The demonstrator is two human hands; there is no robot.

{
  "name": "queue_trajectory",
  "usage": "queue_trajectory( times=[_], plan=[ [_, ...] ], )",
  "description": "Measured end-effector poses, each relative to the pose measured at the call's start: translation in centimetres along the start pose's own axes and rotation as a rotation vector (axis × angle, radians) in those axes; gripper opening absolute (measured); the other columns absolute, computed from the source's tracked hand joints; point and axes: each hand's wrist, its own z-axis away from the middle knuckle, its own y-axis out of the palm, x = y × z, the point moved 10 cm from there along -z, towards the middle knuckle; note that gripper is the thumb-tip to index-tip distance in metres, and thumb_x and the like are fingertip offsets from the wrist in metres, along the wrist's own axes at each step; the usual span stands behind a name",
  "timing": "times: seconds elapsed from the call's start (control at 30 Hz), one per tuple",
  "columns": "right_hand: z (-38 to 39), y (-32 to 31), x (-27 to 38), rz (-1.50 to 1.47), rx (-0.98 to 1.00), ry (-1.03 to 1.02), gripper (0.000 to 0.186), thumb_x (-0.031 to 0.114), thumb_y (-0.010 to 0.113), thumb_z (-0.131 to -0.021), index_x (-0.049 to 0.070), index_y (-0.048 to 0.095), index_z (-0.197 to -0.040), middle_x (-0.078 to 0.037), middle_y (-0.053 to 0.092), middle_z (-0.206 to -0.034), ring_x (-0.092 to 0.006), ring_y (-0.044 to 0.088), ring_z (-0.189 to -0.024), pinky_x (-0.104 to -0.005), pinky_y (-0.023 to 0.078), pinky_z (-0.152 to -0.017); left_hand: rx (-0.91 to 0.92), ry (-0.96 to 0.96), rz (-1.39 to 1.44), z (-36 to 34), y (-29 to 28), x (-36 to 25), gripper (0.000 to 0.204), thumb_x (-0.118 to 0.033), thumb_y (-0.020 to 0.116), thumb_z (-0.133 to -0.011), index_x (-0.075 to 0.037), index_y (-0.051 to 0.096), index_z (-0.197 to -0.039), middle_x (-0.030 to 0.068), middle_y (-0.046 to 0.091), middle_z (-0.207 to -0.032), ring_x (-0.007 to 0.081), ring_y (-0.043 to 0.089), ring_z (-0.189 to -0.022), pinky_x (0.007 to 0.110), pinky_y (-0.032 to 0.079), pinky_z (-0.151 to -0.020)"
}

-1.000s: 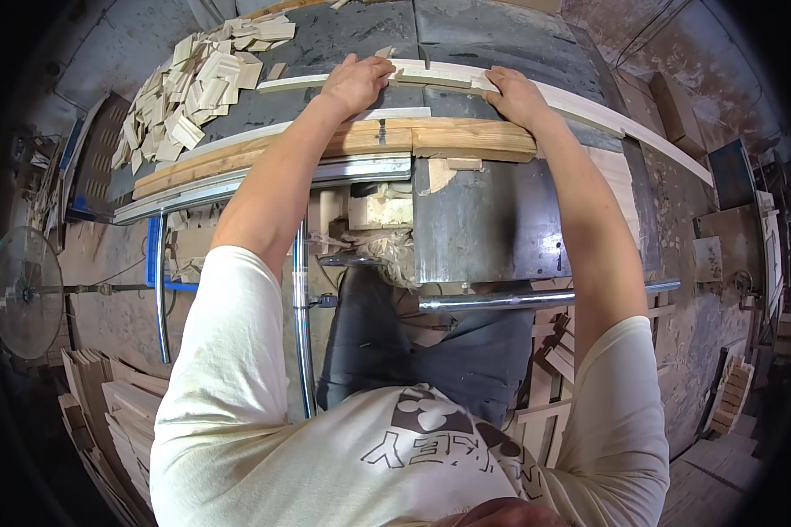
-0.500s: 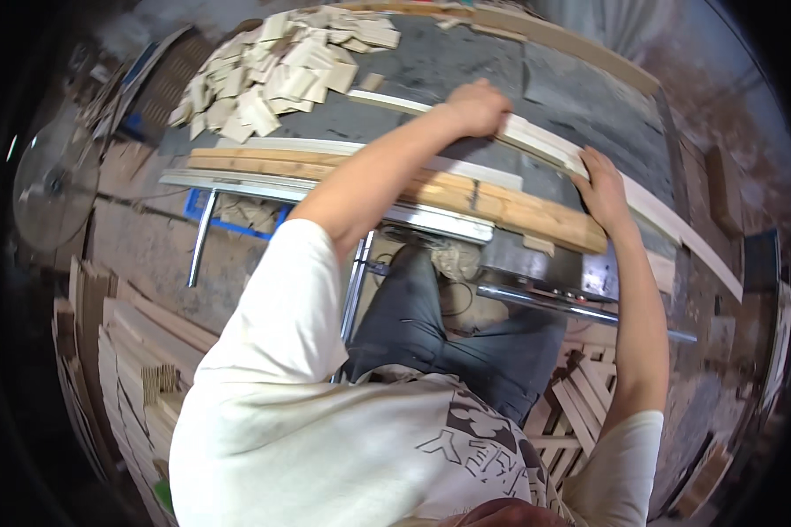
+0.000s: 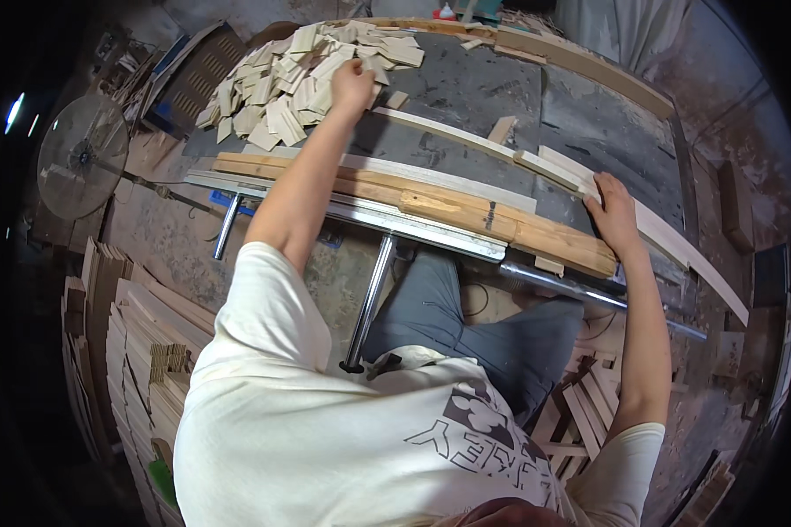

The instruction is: Cutting small wooden slats using a table saw in a workshop environment.

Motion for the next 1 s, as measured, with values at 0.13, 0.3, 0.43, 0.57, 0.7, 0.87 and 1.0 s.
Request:
queue_trajectory(
  times=[0.13, 0.3, 0.43, 0.57, 0.7, 0.87, 1.0],
  plan=[
    [-2.7, -2.4, -0.7, 0.11, -0.056, -0.101, 0.044, 0.015, 0.063, -0.089, 0.006, 0.065, -0.133, -0.021, 0.066, -0.121, -0.0417, 0.059, -0.117, -0.0504, 0.047, -0.101, 0.03, 0.248, 0.017, 2.8, 0.0, -1.1, 0.041, -0.017, 0.076, -0.088, 0.0, 0.069, -0.125, 0.0179, 0.072, -0.112, 0.0318, 0.071, -0.099, 0.039, 0.056, -0.09],
    [-7.6, -2.7, 4.0, 0.099, 0.095, -0.289, 0.024, 0.012, 0.06, -0.091, 0.008, 0.075, -0.111, -0.018, 0.068, -0.107, -0.0388, 0.062, -0.111, -0.047, 0.05, -0.097, 0.266, 0.343, 0.098, 8.3, 3.6, -7.0, 0.035, -0.012, 0.072, -0.092, -0.006, 0.069, -0.126, 0.0146, 0.068, -0.113, 0.0264, 0.069, -0.092, 0.038, 0.056, -0.084],
    [-7.7, -0.2, 4.2, -0.06, 0.189, -0.198, 0.032, 0.021, 0.057, -0.102, 0.001, 0.07, -0.124, -0.017, 0.064, -0.136, -0.0366, 0.056, -0.129, -0.0418, 0.046, -0.109, 0.422, 0.627, -0.031, 13.1, 8.0, -12.0, 0.04, -0.02, 0.073, -0.091, -0.008, 0.068, -0.129, 0.0141, 0.068, -0.122, 0.0322, 0.064, -0.114, 0.04, 0.052, -0.095],
    [-7.1, 1.3, 2.9, -0.156, 0.255, -0.15, 0.041, 0.028, 0.054, -0.105, -0.001, 0.067, -0.13, -0.019, 0.06, -0.143, -0.0368, 0.053, -0.134, -0.0418, 0.043, -0.113, 0.562, 0.739, -0.108, 16.4, 11.2, -14.8, 0.049, -0.032, 0.073, -0.093, -0.011, 0.064, -0.136, 0.0108, 0.063, -0.136, 0.0327, 0.054, -0.131, 0.045, 0.042, -0.108],
    [-5.5, 2.4, 4.6, -0.078, 0.188, -0.167, 0.05, 0.039, 0.051, -0.105, 0.0, 0.068, -0.13, -0.018, 0.06, -0.145, -0.0366, 0.052, -0.135, -0.0435, 0.042, -0.114, 0.672, 0.765, -0.178, 17.8, 12.7, -15.5, 0.053, -0.036, 0.073, -0.093, -0.014, 0.062, -0.139, 0.0083, 0.058, -0.143, 0.0315, 0.052, -0.132, 0.045, 0.04, -0.109],
    [-5.8, 2.3, 6.5, 0.006, 0.128, -0.141, 0.052, 0.039, 0.053, -0.104, -0.001, 0.065, -0.134, -0.019, 0.056, -0.149, -0.0365, 0.05, -0.136, -0.0453, 0.038, -0.116, 0.681, 0.906, -0.232, 19.5, 13.7, -17.1, 0.047, -0.032, 0.071, -0.096, -0.015, 0.062, -0.138, 0.0042, 0.058, -0.144, 0.0315, 0.056, -0.121, 0.044, 0.045, -0.105],
    [-5.5, 2.4, 6.1, -0.007, 0.11, -0.14, 0.051, 0.038, 0.055, -0.103, -0.001, 0.065, -0.134, -0.019, 0.055, -0.15, -0.0364, 0.048, -0.139, -0.0453, 0.037, -0.117, 0.652, 0.964, -0.284, 19.8, 14.1, -17.7, 0.039, -0.026, 0.069, -0.097, -0.015, 0.067, -0.134, 0.0005, 0.063, -0.138, 0.0281, 0.058, -0.11, 0.04, 0.049, -0.099]
  ],
)
